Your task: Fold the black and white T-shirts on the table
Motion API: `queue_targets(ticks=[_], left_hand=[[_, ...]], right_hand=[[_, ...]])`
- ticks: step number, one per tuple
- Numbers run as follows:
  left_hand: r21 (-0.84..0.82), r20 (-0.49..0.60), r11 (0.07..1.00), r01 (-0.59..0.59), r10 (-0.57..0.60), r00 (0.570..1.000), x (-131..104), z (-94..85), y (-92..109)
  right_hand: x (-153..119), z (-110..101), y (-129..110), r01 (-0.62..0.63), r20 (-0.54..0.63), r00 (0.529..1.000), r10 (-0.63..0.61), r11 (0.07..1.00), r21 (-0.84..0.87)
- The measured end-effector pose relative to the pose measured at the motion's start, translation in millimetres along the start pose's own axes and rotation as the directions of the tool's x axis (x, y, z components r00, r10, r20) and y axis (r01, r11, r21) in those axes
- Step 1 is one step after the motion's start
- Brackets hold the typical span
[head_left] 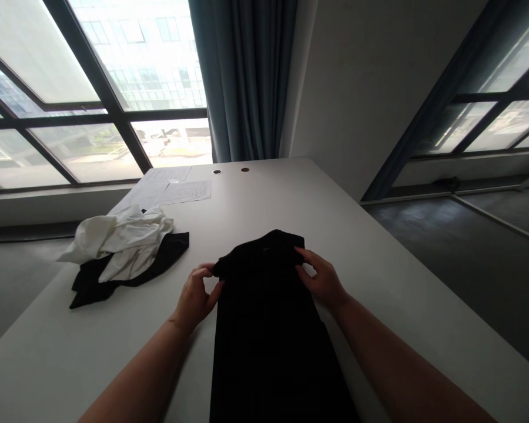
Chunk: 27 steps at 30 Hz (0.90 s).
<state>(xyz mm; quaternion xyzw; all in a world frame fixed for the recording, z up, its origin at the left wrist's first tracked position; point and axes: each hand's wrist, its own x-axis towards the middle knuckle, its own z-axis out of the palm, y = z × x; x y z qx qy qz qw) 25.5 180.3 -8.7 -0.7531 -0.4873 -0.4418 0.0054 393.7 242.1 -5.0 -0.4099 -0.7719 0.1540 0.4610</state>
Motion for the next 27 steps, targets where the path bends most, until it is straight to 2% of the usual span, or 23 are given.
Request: queue_targets(ticks=[3,7,9,11,18,21,24,26,27], left_hand=[[0.010,0.167,0.999,0.039,-0.040,0.985,-14.9,-8.3,2.7],[0.000,0.458,1.000,-0.005,0.005,0.889,-5.9,-17.0,6.7],[-0.043,0.535,0.999,0.022,0.005,0.845,1.9,-19.5,7.8],[-0.092,0.572,0.993,0.069,-0.004,0.821,7.7,-20.9,8.5],[-0.252,0.608,0.962,0.102,0.076,0.790,14.5,-25.4,5.0],[-0.228,0.533,0.970,0.090,0.047,0.845,15.7,-24.2,4.6],[-0.113,0.414,0.993,0.022,0.027,0.910,19.0,-14.2,17.2],[-0.032,0.379,0.999,-0.025,0.036,0.925,22.1,-0.5,32.5],[0.010,0.374,0.999,-0.033,0.026,0.927,23.1,8.2,40.4]], right_hand=[[-18.4,-8.7,-5.0,-0.077,0.127,0.989,0.073,0.997,0.029],[-26.5,-17.5,-6.7,-0.039,0.341,0.939,0.032,0.999,0.015],[-25.8,-19.5,-4.6,-0.011,0.392,0.920,0.001,1.000,0.025],[-24.2,-20.2,-1.1,-0.010,0.400,0.916,-0.005,0.999,0.034],[-16.0,-26.7,12.2,0.001,0.409,0.912,-0.021,0.999,0.050],[-10.4,-28.1,10.1,0.062,0.315,0.947,-0.072,0.997,0.042],[-6.6,-17.8,-8.8,0.106,0.161,0.982,-0.099,0.994,-0.037],[-7.5,-2.9,-28.1,0.126,0.146,0.983,-0.109,0.985,-0.120],[-9.1,5.8,-37.1,0.130,0.185,0.978,-0.099,0.977,-0.166]])
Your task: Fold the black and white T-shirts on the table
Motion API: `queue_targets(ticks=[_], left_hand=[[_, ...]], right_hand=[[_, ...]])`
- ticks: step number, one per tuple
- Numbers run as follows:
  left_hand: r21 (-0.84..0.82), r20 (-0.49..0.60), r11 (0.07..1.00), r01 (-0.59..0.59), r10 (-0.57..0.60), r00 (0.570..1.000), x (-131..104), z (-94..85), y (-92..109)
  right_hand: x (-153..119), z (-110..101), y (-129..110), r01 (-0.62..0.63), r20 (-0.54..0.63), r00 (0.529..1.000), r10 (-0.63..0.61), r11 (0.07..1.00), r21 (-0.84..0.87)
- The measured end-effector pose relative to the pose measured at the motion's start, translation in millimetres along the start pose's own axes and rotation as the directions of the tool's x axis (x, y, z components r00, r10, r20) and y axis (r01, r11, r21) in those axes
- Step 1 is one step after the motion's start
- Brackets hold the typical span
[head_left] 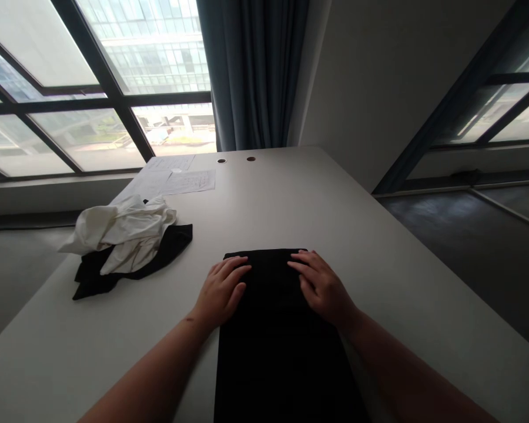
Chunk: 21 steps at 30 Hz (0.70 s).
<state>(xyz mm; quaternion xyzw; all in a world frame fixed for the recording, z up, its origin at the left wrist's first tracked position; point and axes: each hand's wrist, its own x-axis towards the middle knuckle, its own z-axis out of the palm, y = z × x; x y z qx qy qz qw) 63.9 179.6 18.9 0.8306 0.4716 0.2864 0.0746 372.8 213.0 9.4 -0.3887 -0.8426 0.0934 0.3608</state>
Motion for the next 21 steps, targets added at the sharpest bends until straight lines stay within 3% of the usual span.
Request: queue_targets(ticks=[2,4,6,9,12,15,19,21], left_hand=[[0.087,0.005,0.995,0.057,-0.057,0.998,7.4,17.4,12.5],[0.172,0.031,0.979,0.114,-0.121,0.992,10.6,34.0,17.2],[0.232,0.079,0.963,0.140,-0.162,0.984,9.6,45.4,13.8],[0.250,0.143,0.956,0.153,-0.193,0.971,4.9,47.8,-0.3],[0.174,0.170,0.970,0.171,-0.201,0.965,2.9,36.9,-18.9],[0.010,0.171,0.986,0.168,-0.167,0.971,5.2,22.6,-41.5],[-0.121,0.043,0.962,0.244,-0.241,0.970,10.8,8.6,-73.7],[-0.128,0.037,0.963,0.238,-0.235,0.971,14.4,3.4,-86.8]], right_hand=[[-0.5,14.8,-15.1,-0.025,0.140,0.989,0.038,0.996,-0.088],[-3.4,26.2,-18.6,-0.054,0.308,0.946,0.099,0.987,-0.153],[-6.7,30.6,-12.5,-0.070,0.440,0.886,0.147,0.980,-0.185],[-8.4,26.0,2.0,-0.086,0.517,0.838,0.176,0.977,-0.193],[-7.3,17.7,12.9,-0.093,0.512,0.845,0.156,0.985,-0.148],[-6.8,11.4,23.2,-0.093,0.461,0.882,0.100,0.995,-0.038],[-6.7,5.8,42.5,-0.171,0.272,0.950,0.152,0.984,0.046],[-3.9,4.4,54.2,-0.204,0.177,0.966,0.187,0.976,0.079]])
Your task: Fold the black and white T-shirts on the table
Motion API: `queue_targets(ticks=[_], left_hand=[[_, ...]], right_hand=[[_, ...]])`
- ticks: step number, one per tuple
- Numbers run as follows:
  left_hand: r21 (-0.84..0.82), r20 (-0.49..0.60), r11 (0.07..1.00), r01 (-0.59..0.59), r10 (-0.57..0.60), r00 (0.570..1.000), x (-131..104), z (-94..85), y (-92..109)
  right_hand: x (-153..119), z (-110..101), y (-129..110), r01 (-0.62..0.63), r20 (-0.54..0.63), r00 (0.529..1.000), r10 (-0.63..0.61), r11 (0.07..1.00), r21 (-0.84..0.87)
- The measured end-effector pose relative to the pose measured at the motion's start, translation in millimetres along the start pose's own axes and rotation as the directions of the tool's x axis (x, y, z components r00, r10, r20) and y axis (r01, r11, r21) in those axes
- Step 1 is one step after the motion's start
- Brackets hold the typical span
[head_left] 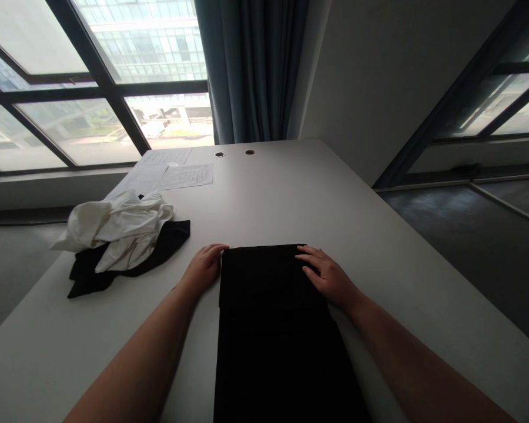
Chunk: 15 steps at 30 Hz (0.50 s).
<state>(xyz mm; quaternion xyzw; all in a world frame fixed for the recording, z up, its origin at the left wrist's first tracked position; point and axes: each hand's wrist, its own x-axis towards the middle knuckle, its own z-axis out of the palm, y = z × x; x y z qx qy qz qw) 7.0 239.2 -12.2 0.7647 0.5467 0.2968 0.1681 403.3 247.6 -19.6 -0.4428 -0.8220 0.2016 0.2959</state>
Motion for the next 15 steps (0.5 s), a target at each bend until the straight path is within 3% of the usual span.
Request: queue_targets(ticks=[4,10,15], left_hand=[[-0.036,0.105,0.998,-0.050,0.054,0.993,12.9,-11.3,-10.6],[-0.025,0.128,1.000,0.011,-0.008,0.992,23.0,-13.5,-11.9],[-0.011,0.102,0.997,0.078,-0.076,0.992,23.4,-10.4,-11.7]], right_hand=[[17.3,-7.1,20.2,-0.010,-0.110,0.994,0.020,0.996,0.083],[35.0,-16.1,30.4,-0.002,-0.028,1.000,0.005,0.996,0.093],[35.4,-13.9,32.5,-0.027,-0.038,0.999,0.030,0.998,0.063]])
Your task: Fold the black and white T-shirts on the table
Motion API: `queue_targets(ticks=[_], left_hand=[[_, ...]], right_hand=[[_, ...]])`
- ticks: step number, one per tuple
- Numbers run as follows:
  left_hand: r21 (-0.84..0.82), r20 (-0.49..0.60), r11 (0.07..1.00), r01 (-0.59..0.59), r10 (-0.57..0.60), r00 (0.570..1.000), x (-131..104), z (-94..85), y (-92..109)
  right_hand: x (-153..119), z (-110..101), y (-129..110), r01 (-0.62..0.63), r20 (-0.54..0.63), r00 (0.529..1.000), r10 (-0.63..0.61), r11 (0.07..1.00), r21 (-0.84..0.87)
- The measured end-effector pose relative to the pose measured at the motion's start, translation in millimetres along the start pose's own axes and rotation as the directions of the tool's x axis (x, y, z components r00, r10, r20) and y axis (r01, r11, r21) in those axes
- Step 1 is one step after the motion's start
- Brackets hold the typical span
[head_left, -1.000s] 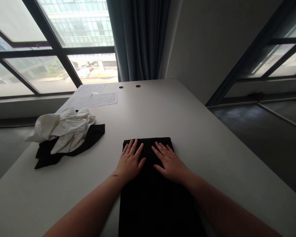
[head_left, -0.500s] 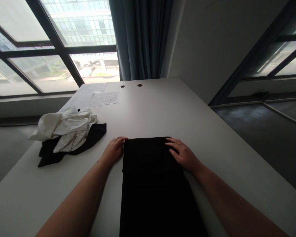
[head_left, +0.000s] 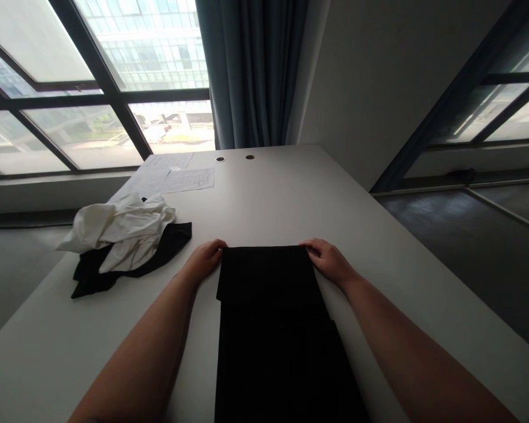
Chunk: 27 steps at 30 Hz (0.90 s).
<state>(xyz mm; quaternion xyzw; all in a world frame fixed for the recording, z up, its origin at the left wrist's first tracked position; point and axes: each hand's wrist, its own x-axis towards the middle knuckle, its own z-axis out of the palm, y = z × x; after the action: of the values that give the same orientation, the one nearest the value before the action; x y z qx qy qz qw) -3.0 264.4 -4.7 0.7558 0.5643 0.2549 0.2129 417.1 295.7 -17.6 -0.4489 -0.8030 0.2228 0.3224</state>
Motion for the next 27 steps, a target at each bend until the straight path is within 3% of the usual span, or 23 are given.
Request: queue_targets(ticks=[4,7,12,19,27], left_hand=[[-0.021,0.061,0.999,-0.050,0.051,0.997,-1.6,-3.8,4.2],[-0.001,0.094,0.994,-0.107,0.106,0.990,-0.6,-4.9,5.9],[-0.004,0.010,1.000,0.007,-0.007,1.000,3.0,1.9,2.1],[-0.059,-0.023,0.998,0.027,-0.028,0.999,2.2,3.0,-4.0],[-0.017,0.011,1.000,-0.005,0.005,1.000,5.0,2.4,-0.6]], right_hand=[[3.1,-0.1,0.0,-0.017,-0.009,1.000,0.016,0.999,-0.040],[7.0,-3.6,-4.7,0.023,0.050,0.998,-0.023,1.000,-0.007],[13.4,-7.5,-8.9,0.115,0.150,0.979,-0.137,0.982,0.148],[14.8,-3.8,-0.1,0.090,0.109,0.988,-0.106,0.986,0.140],[13.6,1.7,10.6,0.079,-0.034,0.996,-0.080,0.997,-0.017]])
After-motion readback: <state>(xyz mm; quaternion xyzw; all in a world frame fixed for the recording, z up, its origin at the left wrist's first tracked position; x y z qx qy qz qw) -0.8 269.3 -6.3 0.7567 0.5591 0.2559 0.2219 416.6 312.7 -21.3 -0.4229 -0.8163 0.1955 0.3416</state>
